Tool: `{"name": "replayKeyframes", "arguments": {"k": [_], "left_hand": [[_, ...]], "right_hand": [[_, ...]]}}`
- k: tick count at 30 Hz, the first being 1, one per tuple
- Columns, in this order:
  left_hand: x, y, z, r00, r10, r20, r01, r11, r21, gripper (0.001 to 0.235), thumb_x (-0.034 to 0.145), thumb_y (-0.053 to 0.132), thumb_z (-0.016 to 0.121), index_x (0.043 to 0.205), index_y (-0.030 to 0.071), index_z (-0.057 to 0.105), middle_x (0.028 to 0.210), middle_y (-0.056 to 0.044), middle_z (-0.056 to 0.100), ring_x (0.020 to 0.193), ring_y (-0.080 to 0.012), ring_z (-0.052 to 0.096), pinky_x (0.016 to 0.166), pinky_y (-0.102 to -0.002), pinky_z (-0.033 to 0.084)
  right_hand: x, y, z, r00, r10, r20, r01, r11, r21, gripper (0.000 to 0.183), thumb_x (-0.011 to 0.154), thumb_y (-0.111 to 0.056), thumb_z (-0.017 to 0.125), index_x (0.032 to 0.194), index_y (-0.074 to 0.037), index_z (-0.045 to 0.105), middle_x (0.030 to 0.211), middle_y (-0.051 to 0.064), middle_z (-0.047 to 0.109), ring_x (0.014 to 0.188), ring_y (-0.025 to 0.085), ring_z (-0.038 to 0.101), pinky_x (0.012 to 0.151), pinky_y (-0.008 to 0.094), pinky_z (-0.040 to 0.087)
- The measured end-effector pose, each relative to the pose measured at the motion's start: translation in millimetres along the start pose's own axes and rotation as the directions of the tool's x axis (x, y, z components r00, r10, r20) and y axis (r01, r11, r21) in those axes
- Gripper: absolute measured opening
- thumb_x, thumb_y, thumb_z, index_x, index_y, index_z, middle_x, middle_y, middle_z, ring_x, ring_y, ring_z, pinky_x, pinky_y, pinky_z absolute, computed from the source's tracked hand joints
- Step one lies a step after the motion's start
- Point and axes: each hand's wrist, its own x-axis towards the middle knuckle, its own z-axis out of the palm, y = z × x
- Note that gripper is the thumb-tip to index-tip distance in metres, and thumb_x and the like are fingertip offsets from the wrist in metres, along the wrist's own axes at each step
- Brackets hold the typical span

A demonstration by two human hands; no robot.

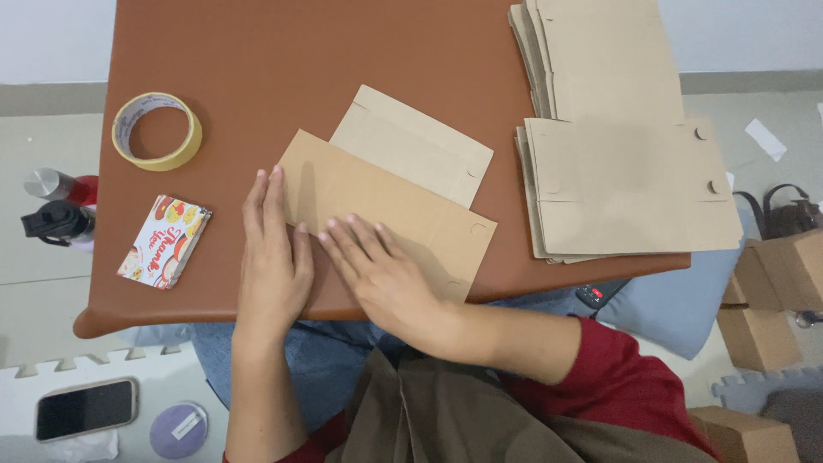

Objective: Assembling small cardboard boxes from flat templates by folding and tucking flaps, then applying a sticker.

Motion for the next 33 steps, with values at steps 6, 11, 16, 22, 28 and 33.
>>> {"name": "replayKeyframes", "arguments": {"k": [6, 11, 16, 22, 28, 33], "left_hand": [[-1.4, -4.3, 1.3, 0.999, 0.015, 0.04, -0.014, 1.0, -0.007, 0.048, 0.1, 0.015, 0.059, 0.145, 0.004, 0.047, 0.158, -0.023, 0.025, 0.148, -0.0399, 0.035, 0.114, -0.053, 0.039], [-5.1, -5.4, 4.2, 0.998, 0.034, -0.058, -0.024, 0.988, 0.152, 0.045, 0.099, 0.027, 0.065, 0.138, 0.006, 0.056, 0.14, -0.019, 0.04, 0.127, -0.0381, 0.041, 0.105, -0.052, 0.041], [-15.0, -15.4, 19.7, 0.978, -0.018, -0.208, 0.117, 0.873, 0.474, 0.049, 0.094, 0.055, 0.068, 0.12, 0.014, 0.067, 0.089, -0.004, 0.06, 0.086, -0.0304, 0.053, 0.075, -0.044, 0.039], [-9.8, -0.7, 25.1, 0.976, -0.013, -0.219, 0.095, 0.925, 0.369, 0.039, 0.09, 0.037, 0.08, 0.122, 0.017, 0.068, 0.08, 0.003, 0.06, 0.081, -0.0218, 0.06, 0.074, -0.037, 0.041], [-7.7, 35.5, 21.6, 0.999, -0.051, -0.009, 0.052, 0.959, 0.28, 0.059, 0.088, 0.042, 0.074, 0.137, 0.011, 0.062, 0.133, -0.016, 0.054, 0.117, -0.0394, 0.05, 0.088, -0.047, 0.041], [-5.3, 37.5, 32.4, 0.97, 0.037, 0.239, -0.098, 0.963, 0.252, 0.06, 0.099, 0.044, 0.057, 0.149, 0.011, 0.052, 0.156, -0.03, 0.037, 0.151, -0.0486, 0.019, 0.117, -0.063, 0.003]], "right_hand": [[-86.4, 19.0, -49.7, 0.993, -0.014, 0.118, 0.022, 0.998, -0.066, 0.063, 0.093, -0.005, 0.034, 0.155, 0.003, 0.03, 0.161, 0.017, 0.036, 0.15, 0.031, 0.033, 0.125, 0.043, 0.023], [-116.1, 41.1, -67.5, 0.995, 0.023, 0.095, -0.036, 0.989, 0.14, 0.056, 0.091, -0.005, 0.044, 0.147, -0.001, 0.046, 0.15, 0.012, 0.05, 0.142, 0.028, 0.045, 0.12, 0.044, 0.032], [-84.3, 66.6, -92.5, 0.988, 0.153, -0.023, -0.132, 0.907, 0.401, 0.015, 0.099, -0.018, 0.059, 0.104, -0.006, 0.066, 0.113, 0.015, 0.061, 0.12, 0.036, 0.06, 0.102, 0.046, 0.048], [-75.5, 70.3, -63.9, 0.898, 0.414, 0.152, -0.441, 0.851, 0.286, 0.061, 0.099, -0.05, 0.054, 0.148, -0.015, 0.048, 0.139, 0.021, 0.05, 0.13, 0.038, 0.05, 0.096, 0.047, 0.043], [-70.6, 40.2, -69.4, 0.934, 0.299, 0.199, -0.357, 0.826, 0.437, 0.056, 0.099, -0.039, 0.06, 0.145, -0.01, 0.052, 0.133, 0.022, 0.054, 0.121, 0.039, 0.051, 0.092, 0.047, 0.042], [-79.9, 51.1, -57.5, 0.951, 0.302, 0.066, -0.298, 0.842, 0.45, 0.042, 0.098, -0.043, 0.059, 0.134, -0.021, 0.063, 0.13, 0.013, 0.057, 0.122, 0.035, 0.051, 0.094, 0.048, 0.041]]}}
